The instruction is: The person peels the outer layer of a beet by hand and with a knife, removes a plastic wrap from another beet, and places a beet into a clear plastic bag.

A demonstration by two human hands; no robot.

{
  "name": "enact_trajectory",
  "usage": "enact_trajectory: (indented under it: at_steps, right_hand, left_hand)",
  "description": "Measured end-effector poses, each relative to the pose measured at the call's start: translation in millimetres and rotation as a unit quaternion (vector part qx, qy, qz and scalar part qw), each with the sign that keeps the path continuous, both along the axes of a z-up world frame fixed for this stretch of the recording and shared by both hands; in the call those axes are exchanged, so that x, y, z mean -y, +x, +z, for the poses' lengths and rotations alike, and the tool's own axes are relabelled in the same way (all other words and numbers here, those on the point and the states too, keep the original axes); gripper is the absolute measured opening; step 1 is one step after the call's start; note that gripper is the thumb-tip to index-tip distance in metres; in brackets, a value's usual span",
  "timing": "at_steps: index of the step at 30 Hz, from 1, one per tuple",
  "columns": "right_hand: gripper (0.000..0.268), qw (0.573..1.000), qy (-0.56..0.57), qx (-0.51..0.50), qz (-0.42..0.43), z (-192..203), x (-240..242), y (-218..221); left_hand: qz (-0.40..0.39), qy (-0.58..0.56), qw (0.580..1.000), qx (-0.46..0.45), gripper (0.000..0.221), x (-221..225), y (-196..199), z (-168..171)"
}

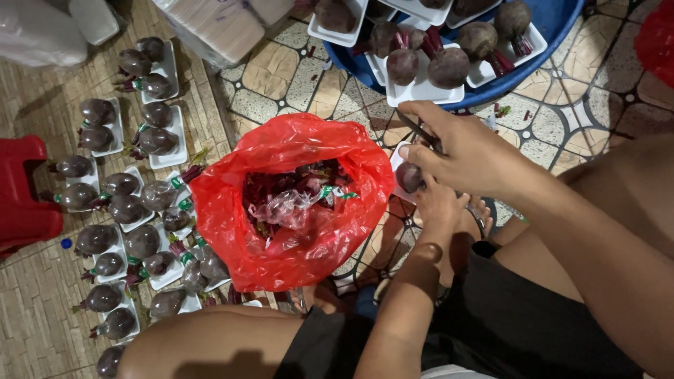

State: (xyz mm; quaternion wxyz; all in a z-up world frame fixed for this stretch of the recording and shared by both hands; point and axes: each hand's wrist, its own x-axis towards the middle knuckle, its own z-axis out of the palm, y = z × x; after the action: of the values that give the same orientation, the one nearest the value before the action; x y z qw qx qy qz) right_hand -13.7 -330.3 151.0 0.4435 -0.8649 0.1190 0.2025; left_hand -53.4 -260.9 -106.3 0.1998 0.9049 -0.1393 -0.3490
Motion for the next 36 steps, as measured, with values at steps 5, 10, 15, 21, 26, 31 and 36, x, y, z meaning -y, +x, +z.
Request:
enact_trajectory:
  at_steps: [5,10,15,21,26,31,36]
  right_hand:
    - [0.068,1.000,-0.016,-0.021,0.013,-8.6,-2.2,3.1]
    - [0.059,0.999,0.000,0.038,-0.012,-22.2,-0.7,3.3]
    - [0.062,0.999,-0.039,0.018,-0.008,-10.3,-8.0,0.5]
    - [0.063,0.993,-0.107,0.053,-0.014,-52.0,0.0,18.9]
    - [0.067,0.992,-0.107,0.056,-0.021,-82.3,-18.8,40.8]
    - [0.085,0.979,0.151,-0.085,-0.110,-83.9,-70.7,53.2]
    - [0.072,0.960,0.266,-0.060,-0.069,-114.6,-101.1,63.5]
  left_hand:
    - [-0.006,-0.011,1.000,0.005,0.083,-1.6,1.1,-29.4]
    - [0.104,-0.081,0.991,-0.022,0.097,-12.9,1.1,-2.5]
    - [0.216,-0.191,0.958,-0.006,0.081,-19.9,3.0,27.5]
    - [0.437,-0.354,0.827,-0.002,0.069,-34.7,26.9,35.2]
    - [0.514,-0.446,0.728,0.080,0.070,-90.0,56.9,45.5]
    - [0.512,-0.287,0.810,0.026,0.071,-159.5,84.1,58.5]
    - [0.490,-0.327,0.800,0.119,0.059,-191.8,78.2,113.4]
